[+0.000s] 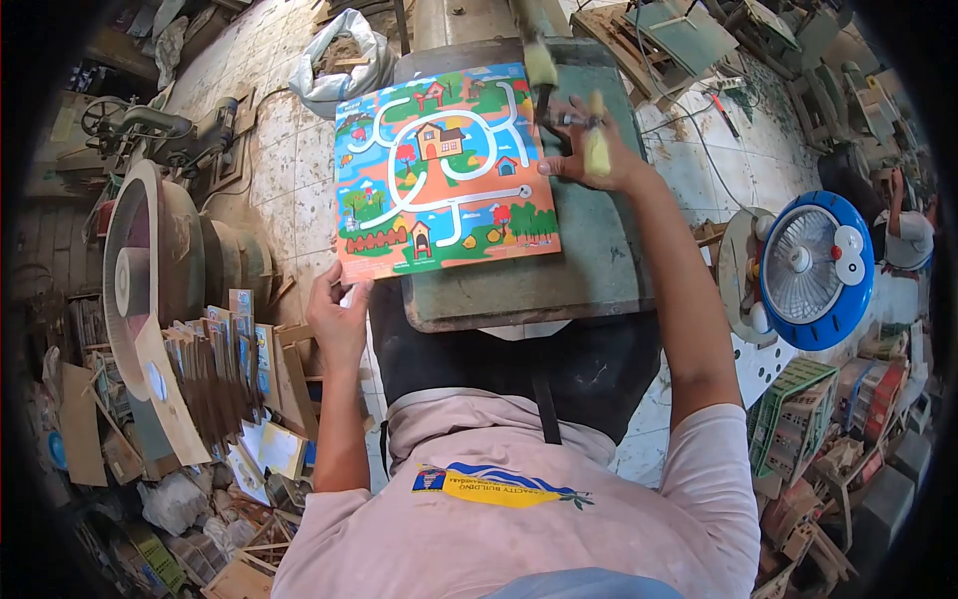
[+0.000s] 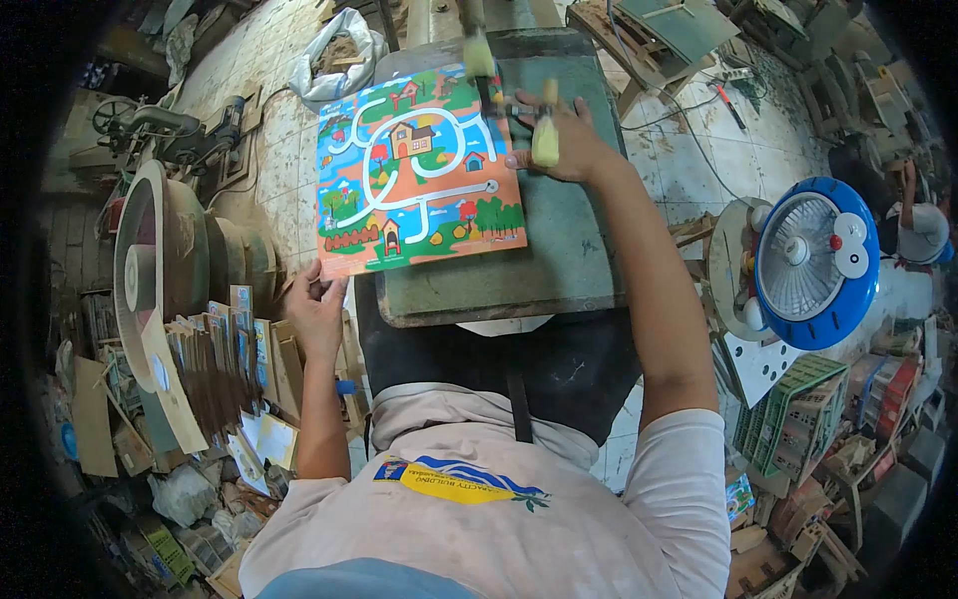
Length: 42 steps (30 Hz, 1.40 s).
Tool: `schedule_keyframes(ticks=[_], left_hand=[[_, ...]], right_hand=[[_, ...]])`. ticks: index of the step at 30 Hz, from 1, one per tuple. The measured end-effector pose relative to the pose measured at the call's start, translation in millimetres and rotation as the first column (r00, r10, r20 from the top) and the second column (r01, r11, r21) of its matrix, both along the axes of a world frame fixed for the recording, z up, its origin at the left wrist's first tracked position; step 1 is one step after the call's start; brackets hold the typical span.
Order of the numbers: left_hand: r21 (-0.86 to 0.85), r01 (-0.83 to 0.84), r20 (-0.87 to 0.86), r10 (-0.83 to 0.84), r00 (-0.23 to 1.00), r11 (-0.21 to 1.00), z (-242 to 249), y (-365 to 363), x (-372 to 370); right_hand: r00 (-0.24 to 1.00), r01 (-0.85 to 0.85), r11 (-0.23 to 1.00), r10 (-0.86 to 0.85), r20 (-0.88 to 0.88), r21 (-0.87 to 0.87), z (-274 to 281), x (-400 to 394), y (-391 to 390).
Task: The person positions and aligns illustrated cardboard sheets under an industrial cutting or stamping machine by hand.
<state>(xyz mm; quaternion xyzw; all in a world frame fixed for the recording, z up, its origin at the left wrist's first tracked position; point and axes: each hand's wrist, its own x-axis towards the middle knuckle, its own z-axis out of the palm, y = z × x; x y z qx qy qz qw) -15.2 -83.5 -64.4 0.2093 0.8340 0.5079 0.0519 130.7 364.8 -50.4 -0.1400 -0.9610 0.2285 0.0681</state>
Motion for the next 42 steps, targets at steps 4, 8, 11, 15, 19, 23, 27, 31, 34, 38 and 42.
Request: schedule_keyframes(ticks=[4, 8, 11, 15, 19, 23, 27, 31, 34, 38, 42], left_hand=[[-0.321, -0.060, -0.386, -0.073, 0.920, 0.945, 49.6, 20.2, -1.4], [-0.239, 0.245, -0.369, -0.321, 0.872, 0.940, 85.3, 95.7, -49.1], [-0.404, 0.433, -0.397, -0.581, 0.710, 0.806, 78.2, 182.0, -81.9], [-0.748, 0.361, -0.384, -0.807, 0.448, 0.557, 59.9, 256.1, -117.9], [-0.789, 0.449, -0.196, -0.863, 0.465, 0.420, 79.0, 262.9, -132.8], [-0.807, 0.406, -0.205, -0.849, 0.487, 0.428, 68.6, 239.8, -144.5], [-0.795, 0.337, -0.282, -0.800, 0.530, 0.504, 70.3, 215.5, -129.0], [-0.785, 0.303, -0.321, -0.773, 0.547, 0.541, 71.9, 186.9, -109.2], [-0.798, 0.294, -0.232, -0.719, 0.656, 0.526, 90.4, 163.3, -71.2], [-0.818, 0.274, -0.056, -0.543, 0.838, 0.507, 107.4, 144.5, -18.3], [-0.729, 0.267, -0.345, -0.675, 0.652, 0.630, 81.0, 143.1, -21.7]], right_hand=[[0.995, 0.048, 0.959, -0.070, -0.072, -0.280, 16.8, 21.8, -32.9], [0.999, 0.048, 0.989, -0.046, 0.019, -0.139, 25.5, 67.7, -84.6], [0.993, 0.110, 0.993, -0.111, -0.034, -0.039, 40.7, 87.2, -127.6], [0.981, 0.187, 0.982, -0.186, -0.050, 0.014, 27.7, 85.9, -135.6], [0.989, 0.148, 0.989, -0.148, -0.014, -0.026, 33.5, 86.3, -121.9], [0.994, 0.113, 0.994, -0.113, 0.009, -0.008, 38.7, 90.2, -103.6], [0.999, 0.052, 0.999, -0.052, 0.002, -0.005, 39.0, 96.0, -84.2], [1.000, 0.014, 0.998, -0.014, 0.007, -0.059, 41.4, 99.3, -64.2], [0.996, 0.035, 0.996, -0.028, 0.084, -0.081, 51.1, 98.0, -49.5], [0.994, 0.062, 0.996, -0.056, 0.089, -0.058, 55.0, 99.2, -37.8], [0.988, 0.148, 0.989, -0.148, -0.029, -0.006, 59.2, 114.4, -71.4]])
